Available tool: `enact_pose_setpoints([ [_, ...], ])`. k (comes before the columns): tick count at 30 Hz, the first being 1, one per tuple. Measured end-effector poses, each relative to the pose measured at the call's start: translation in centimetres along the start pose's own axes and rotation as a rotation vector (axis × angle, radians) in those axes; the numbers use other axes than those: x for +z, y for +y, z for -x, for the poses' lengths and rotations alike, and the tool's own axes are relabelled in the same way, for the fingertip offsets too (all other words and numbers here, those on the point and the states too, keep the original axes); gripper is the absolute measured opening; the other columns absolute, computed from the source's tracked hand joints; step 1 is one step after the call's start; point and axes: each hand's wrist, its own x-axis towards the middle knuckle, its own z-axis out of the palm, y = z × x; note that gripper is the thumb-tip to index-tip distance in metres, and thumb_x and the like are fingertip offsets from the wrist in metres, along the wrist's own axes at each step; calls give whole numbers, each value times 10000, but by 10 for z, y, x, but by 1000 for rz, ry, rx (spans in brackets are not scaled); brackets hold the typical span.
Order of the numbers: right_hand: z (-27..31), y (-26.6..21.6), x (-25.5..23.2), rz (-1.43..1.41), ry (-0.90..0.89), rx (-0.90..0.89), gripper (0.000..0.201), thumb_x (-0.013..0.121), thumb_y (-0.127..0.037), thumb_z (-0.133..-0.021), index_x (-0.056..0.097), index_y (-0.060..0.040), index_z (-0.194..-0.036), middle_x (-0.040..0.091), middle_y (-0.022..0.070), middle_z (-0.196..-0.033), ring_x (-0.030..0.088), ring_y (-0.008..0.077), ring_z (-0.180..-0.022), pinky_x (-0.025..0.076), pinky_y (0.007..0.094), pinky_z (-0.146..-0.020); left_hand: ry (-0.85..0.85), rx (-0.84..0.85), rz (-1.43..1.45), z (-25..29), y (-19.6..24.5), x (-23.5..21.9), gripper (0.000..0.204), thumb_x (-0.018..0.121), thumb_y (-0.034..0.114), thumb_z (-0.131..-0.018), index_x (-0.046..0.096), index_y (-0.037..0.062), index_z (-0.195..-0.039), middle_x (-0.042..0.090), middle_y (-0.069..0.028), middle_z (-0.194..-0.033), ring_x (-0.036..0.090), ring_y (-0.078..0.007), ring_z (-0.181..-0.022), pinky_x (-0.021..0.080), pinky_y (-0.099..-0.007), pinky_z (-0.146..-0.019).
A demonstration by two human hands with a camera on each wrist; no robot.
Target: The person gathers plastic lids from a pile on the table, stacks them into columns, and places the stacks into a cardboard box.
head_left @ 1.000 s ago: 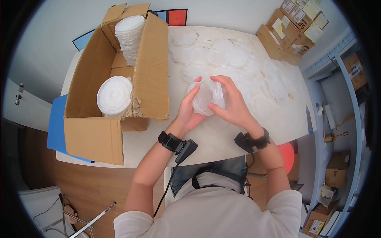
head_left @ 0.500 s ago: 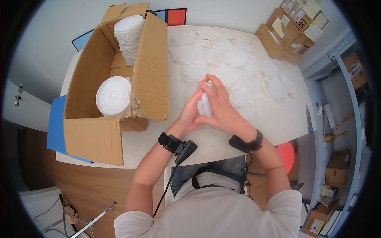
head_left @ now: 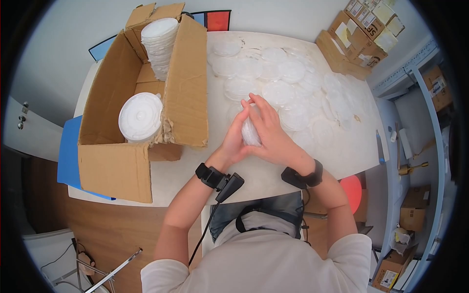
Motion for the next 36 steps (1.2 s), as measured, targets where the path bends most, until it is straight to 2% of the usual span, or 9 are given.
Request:
enact_pose_setpoints([
  [9,0,-4,-8,294,256,-72,836,548,-501,-765,187,-71,-1384,44,223,-1433,38,381,-1329,68,551,-1027,-36,17,80,1,-1,-3,529,398,396,-877,299,139,-1329,388,-103,-1291,392,-243,-1194,344,-393,-961],
  [11,-2,-10,3,242,-120,-30,801,498,-505,-799,174,-72,-1389,53,210,-1438,24,376,-1332,60,536,-1035,-123,-29,149,1,-2,-5,531,428,365,-873,311,89,-1311,431,-121,-1233,429,-235,-1154,366,-380,-934],
  [15,-5,-3,-7,34,-108,-79,771,454,-512,-829,159,-76,-1392,43,185,-1446,17,372,-1333,93,538,-1031,3,-44,0,-3,-5,-20,547,470,325,-837,331,48,-1288,446,-133,-1206,444,-248,-1128,372,-388,-917],
  [18,-10,0,-8,158,-85,-117,693,438,-486,-855,241,-65,-1370,179,193,-1420,111,348,-1329,160,475,-1041,0,-53,73,-1,0,-15,554,495,299,-813,324,61,-1282,452,-139,-1189,447,-264,-1122,378,-421,-906],
  [20,-34,17,-42,-517,-379,88,593,406,-423,-879,347,-28,-1317,344,171,-1357,354,284,-1242,286,387,-999,25,-35,97,2,4,-13,555,504,288,-801,320,79,-1281,457,-144,-1178,451,-278,-1117,384,-445,-897],
  [22,-66,41,-63,-374,-150,152,618,466,-478,-841,445,-8,-1243,469,154,-1261,463,245,-1151,358,334,-944,7,-55,165,0,5,-14,564,516,262,-770,311,126,-1278,468,-162,-1151,475,-327,-1079,405,-487,-860],
  [25,-114,83,-70,72,-97,183,735,524,-540,-784,403,-1,-1268,420,198,-1285,445,297,-1155,366,365,-945,-48,-62,136,-4,2,-20,626,518,243,-721,294,136,-1296,456,-248,-1162,479,-416,-1057,411,-563,-820],
  [30,-178,100,-24,391,-283,429,1014,628,-635,-605,288,-16,-1333,325,219,-1337,369,394,-1196,330,439,-976,-244,-166,124,-7,1,-30,660,514,203,-685,295,128,-1303,449,-240,-1180,495,-394,-1043,446,-520,-786],
  [36,-201,89,23,553,-386,489,952,690,-544,-573,334,-50,-1305,364,202,-1308,395,365,-1182,362,478,-939,-288,-188,112,-8,-1,-33,619,502,199,-723,288,154,-1302,471,-173,-1164,514,-339,-1021,456,-462,-788],
])
